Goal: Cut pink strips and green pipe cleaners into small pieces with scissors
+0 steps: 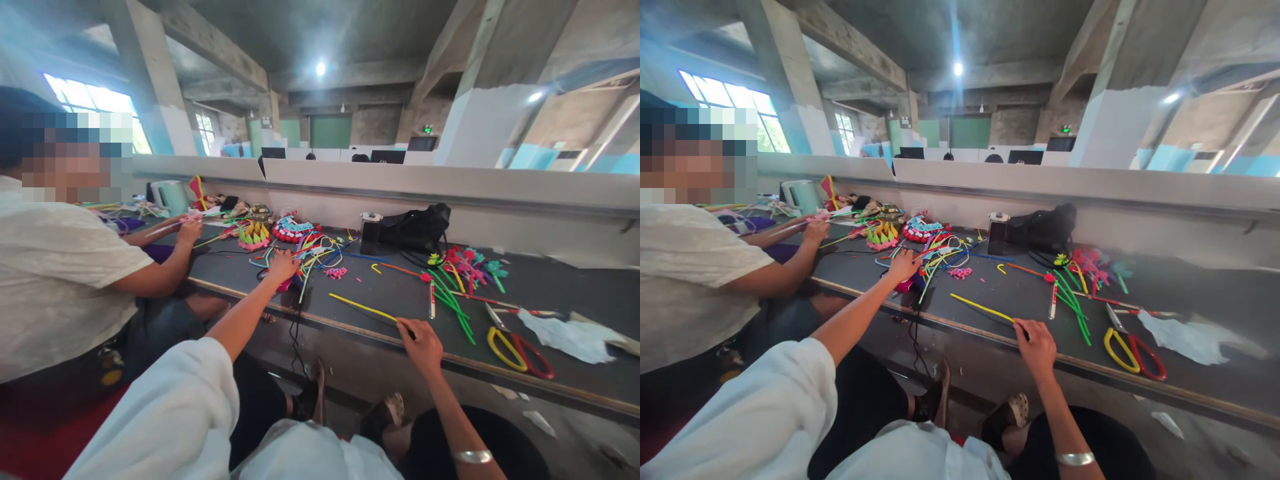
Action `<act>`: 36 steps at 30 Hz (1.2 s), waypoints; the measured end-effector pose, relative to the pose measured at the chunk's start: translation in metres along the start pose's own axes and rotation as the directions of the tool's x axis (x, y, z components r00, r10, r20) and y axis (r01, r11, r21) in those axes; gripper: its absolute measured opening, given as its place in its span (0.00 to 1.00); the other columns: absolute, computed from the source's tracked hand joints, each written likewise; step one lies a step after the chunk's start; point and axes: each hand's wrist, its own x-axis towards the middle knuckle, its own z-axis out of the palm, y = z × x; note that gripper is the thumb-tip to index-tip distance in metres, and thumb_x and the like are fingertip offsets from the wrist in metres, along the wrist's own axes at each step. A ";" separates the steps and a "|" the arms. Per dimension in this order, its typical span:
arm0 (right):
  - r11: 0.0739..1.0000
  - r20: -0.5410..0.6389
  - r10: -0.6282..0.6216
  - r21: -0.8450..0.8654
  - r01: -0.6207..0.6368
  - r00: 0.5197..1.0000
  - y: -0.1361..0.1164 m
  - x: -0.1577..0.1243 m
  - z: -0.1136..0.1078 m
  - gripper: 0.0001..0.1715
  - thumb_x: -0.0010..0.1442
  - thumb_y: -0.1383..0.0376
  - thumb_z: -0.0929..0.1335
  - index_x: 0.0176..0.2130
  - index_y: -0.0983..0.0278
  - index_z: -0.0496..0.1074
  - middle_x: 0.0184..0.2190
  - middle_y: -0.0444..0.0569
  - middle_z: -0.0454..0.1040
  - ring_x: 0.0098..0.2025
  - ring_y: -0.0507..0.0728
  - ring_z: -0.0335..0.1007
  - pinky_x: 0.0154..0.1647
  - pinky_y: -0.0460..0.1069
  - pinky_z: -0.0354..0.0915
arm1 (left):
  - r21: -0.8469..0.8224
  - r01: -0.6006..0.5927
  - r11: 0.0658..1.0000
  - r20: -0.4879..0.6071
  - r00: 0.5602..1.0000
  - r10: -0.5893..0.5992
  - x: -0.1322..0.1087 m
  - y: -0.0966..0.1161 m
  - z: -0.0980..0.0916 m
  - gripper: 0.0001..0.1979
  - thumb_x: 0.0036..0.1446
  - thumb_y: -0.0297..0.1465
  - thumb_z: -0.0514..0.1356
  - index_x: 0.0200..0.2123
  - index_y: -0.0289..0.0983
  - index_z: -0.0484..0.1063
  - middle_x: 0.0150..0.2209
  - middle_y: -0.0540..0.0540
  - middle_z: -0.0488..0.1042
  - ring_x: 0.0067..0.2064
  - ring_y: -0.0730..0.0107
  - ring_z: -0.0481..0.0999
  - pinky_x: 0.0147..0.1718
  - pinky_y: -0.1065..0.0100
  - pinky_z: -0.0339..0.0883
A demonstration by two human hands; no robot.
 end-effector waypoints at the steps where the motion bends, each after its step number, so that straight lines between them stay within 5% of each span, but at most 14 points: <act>1: 1.000 -0.003 -0.001 -0.012 0.001 1.000 0.000 0.000 0.002 0.20 0.65 0.54 0.62 0.37 0.60 0.79 0.34 0.49 0.80 0.37 0.58 0.71 0.41 0.51 0.64 | 0.039 0.005 0.999 0.020 1.000 -0.005 0.004 0.001 0.005 0.22 0.60 0.40 0.56 0.50 0.30 0.68 0.52 0.31 0.68 0.56 0.46 0.66 0.53 0.49 0.59; 8: 0.998 -0.022 -0.032 -0.059 0.031 0.999 0.001 -0.002 0.005 0.18 0.65 0.57 0.62 0.39 0.61 0.78 0.34 0.49 0.79 0.37 0.57 0.70 0.41 0.50 0.63 | 0.190 0.004 0.982 0.128 0.991 -0.029 0.018 -0.007 0.024 0.18 0.61 0.37 0.57 0.52 0.35 0.67 0.51 0.41 0.69 0.48 0.61 0.72 0.45 0.54 0.69; 24: 0.994 -0.073 -0.058 -0.097 0.050 0.996 0.001 -0.005 0.009 0.18 0.65 0.58 0.62 0.38 0.62 0.78 0.33 0.50 0.79 0.36 0.58 0.70 0.41 0.51 0.62 | 0.245 0.069 0.967 0.068 0.994 -0.088 -0.005 -0.028 0.018 0.17 0.61 0.36 0.57 0.51 0.35 0.67 0.50 0.41 0.70 0.48 0.61 0.72 0.45 0.54 0.69; 36: 0.988 -0.061 -0.071 -0.142 0.062 0.996 -0.001 -0.005 0.008 0.17 0.65 0.58 0.62 0.38 0.63 0.78 0.32 0.50 0.78 0.35 0.58 0.69 0.41 0.51 0.61 | 0.160 0.039 0.986 0.137 0.989 -0.061 0.018 -0.022 0.021 0.17 0.62 0.36 0.57 0.52 0.35 0.67 0.51 0.41 0.69 0.47 0.62 0.72 0.45 0.55 0.70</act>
